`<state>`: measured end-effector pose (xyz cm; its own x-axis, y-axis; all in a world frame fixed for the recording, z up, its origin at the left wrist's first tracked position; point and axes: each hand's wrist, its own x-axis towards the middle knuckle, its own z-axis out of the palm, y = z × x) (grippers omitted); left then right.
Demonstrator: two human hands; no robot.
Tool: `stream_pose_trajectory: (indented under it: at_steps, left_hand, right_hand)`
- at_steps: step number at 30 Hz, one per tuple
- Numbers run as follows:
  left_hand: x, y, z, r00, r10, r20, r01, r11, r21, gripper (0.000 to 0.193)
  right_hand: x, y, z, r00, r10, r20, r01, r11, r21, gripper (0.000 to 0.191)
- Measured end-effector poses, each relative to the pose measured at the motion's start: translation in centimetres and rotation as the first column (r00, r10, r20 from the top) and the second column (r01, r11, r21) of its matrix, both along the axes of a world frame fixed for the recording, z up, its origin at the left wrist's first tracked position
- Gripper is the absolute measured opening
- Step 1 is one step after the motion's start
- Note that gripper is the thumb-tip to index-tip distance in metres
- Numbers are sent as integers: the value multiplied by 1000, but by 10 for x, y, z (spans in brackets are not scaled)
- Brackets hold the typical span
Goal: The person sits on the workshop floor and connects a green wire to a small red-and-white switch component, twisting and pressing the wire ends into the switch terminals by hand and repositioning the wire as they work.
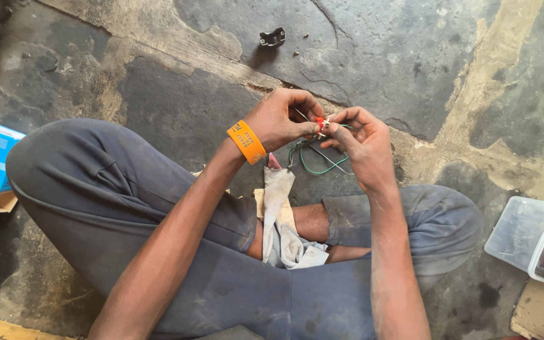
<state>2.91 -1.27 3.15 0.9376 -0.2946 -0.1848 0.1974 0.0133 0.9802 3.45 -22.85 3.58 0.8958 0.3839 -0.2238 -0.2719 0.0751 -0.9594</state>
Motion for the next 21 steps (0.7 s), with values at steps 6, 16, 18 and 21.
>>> stream_pose_trajectory:
  at_steps: [6, 16, 18, 21]
  left_hand:
    - [0, 2, 0, 999, 0, 37, 1, 1000, -8, 20]
    - [-1, 1, 1, 997, -3, 75, 1, 1000, 29, 21]
    - [-1, 1, 1, 997, -6, 77, 6, 1000, 5, 20]
    - [-2, 1, 1, 996, -9, 85, 10, 1000, -12, 19]
  right_hand:
    - [0, -1, 1, 1000, 11, -9, -10, 999, 34, 14]
    - [-1, -1, -2, 999, 49, 4, -49, 997, 62, 20]
    - [-1, -1, -3, 999, 47, 5, -47, 997, 66, 19]
    - [-1, -2, -3, 999, 47, 10, -48, 996, 70, 18]
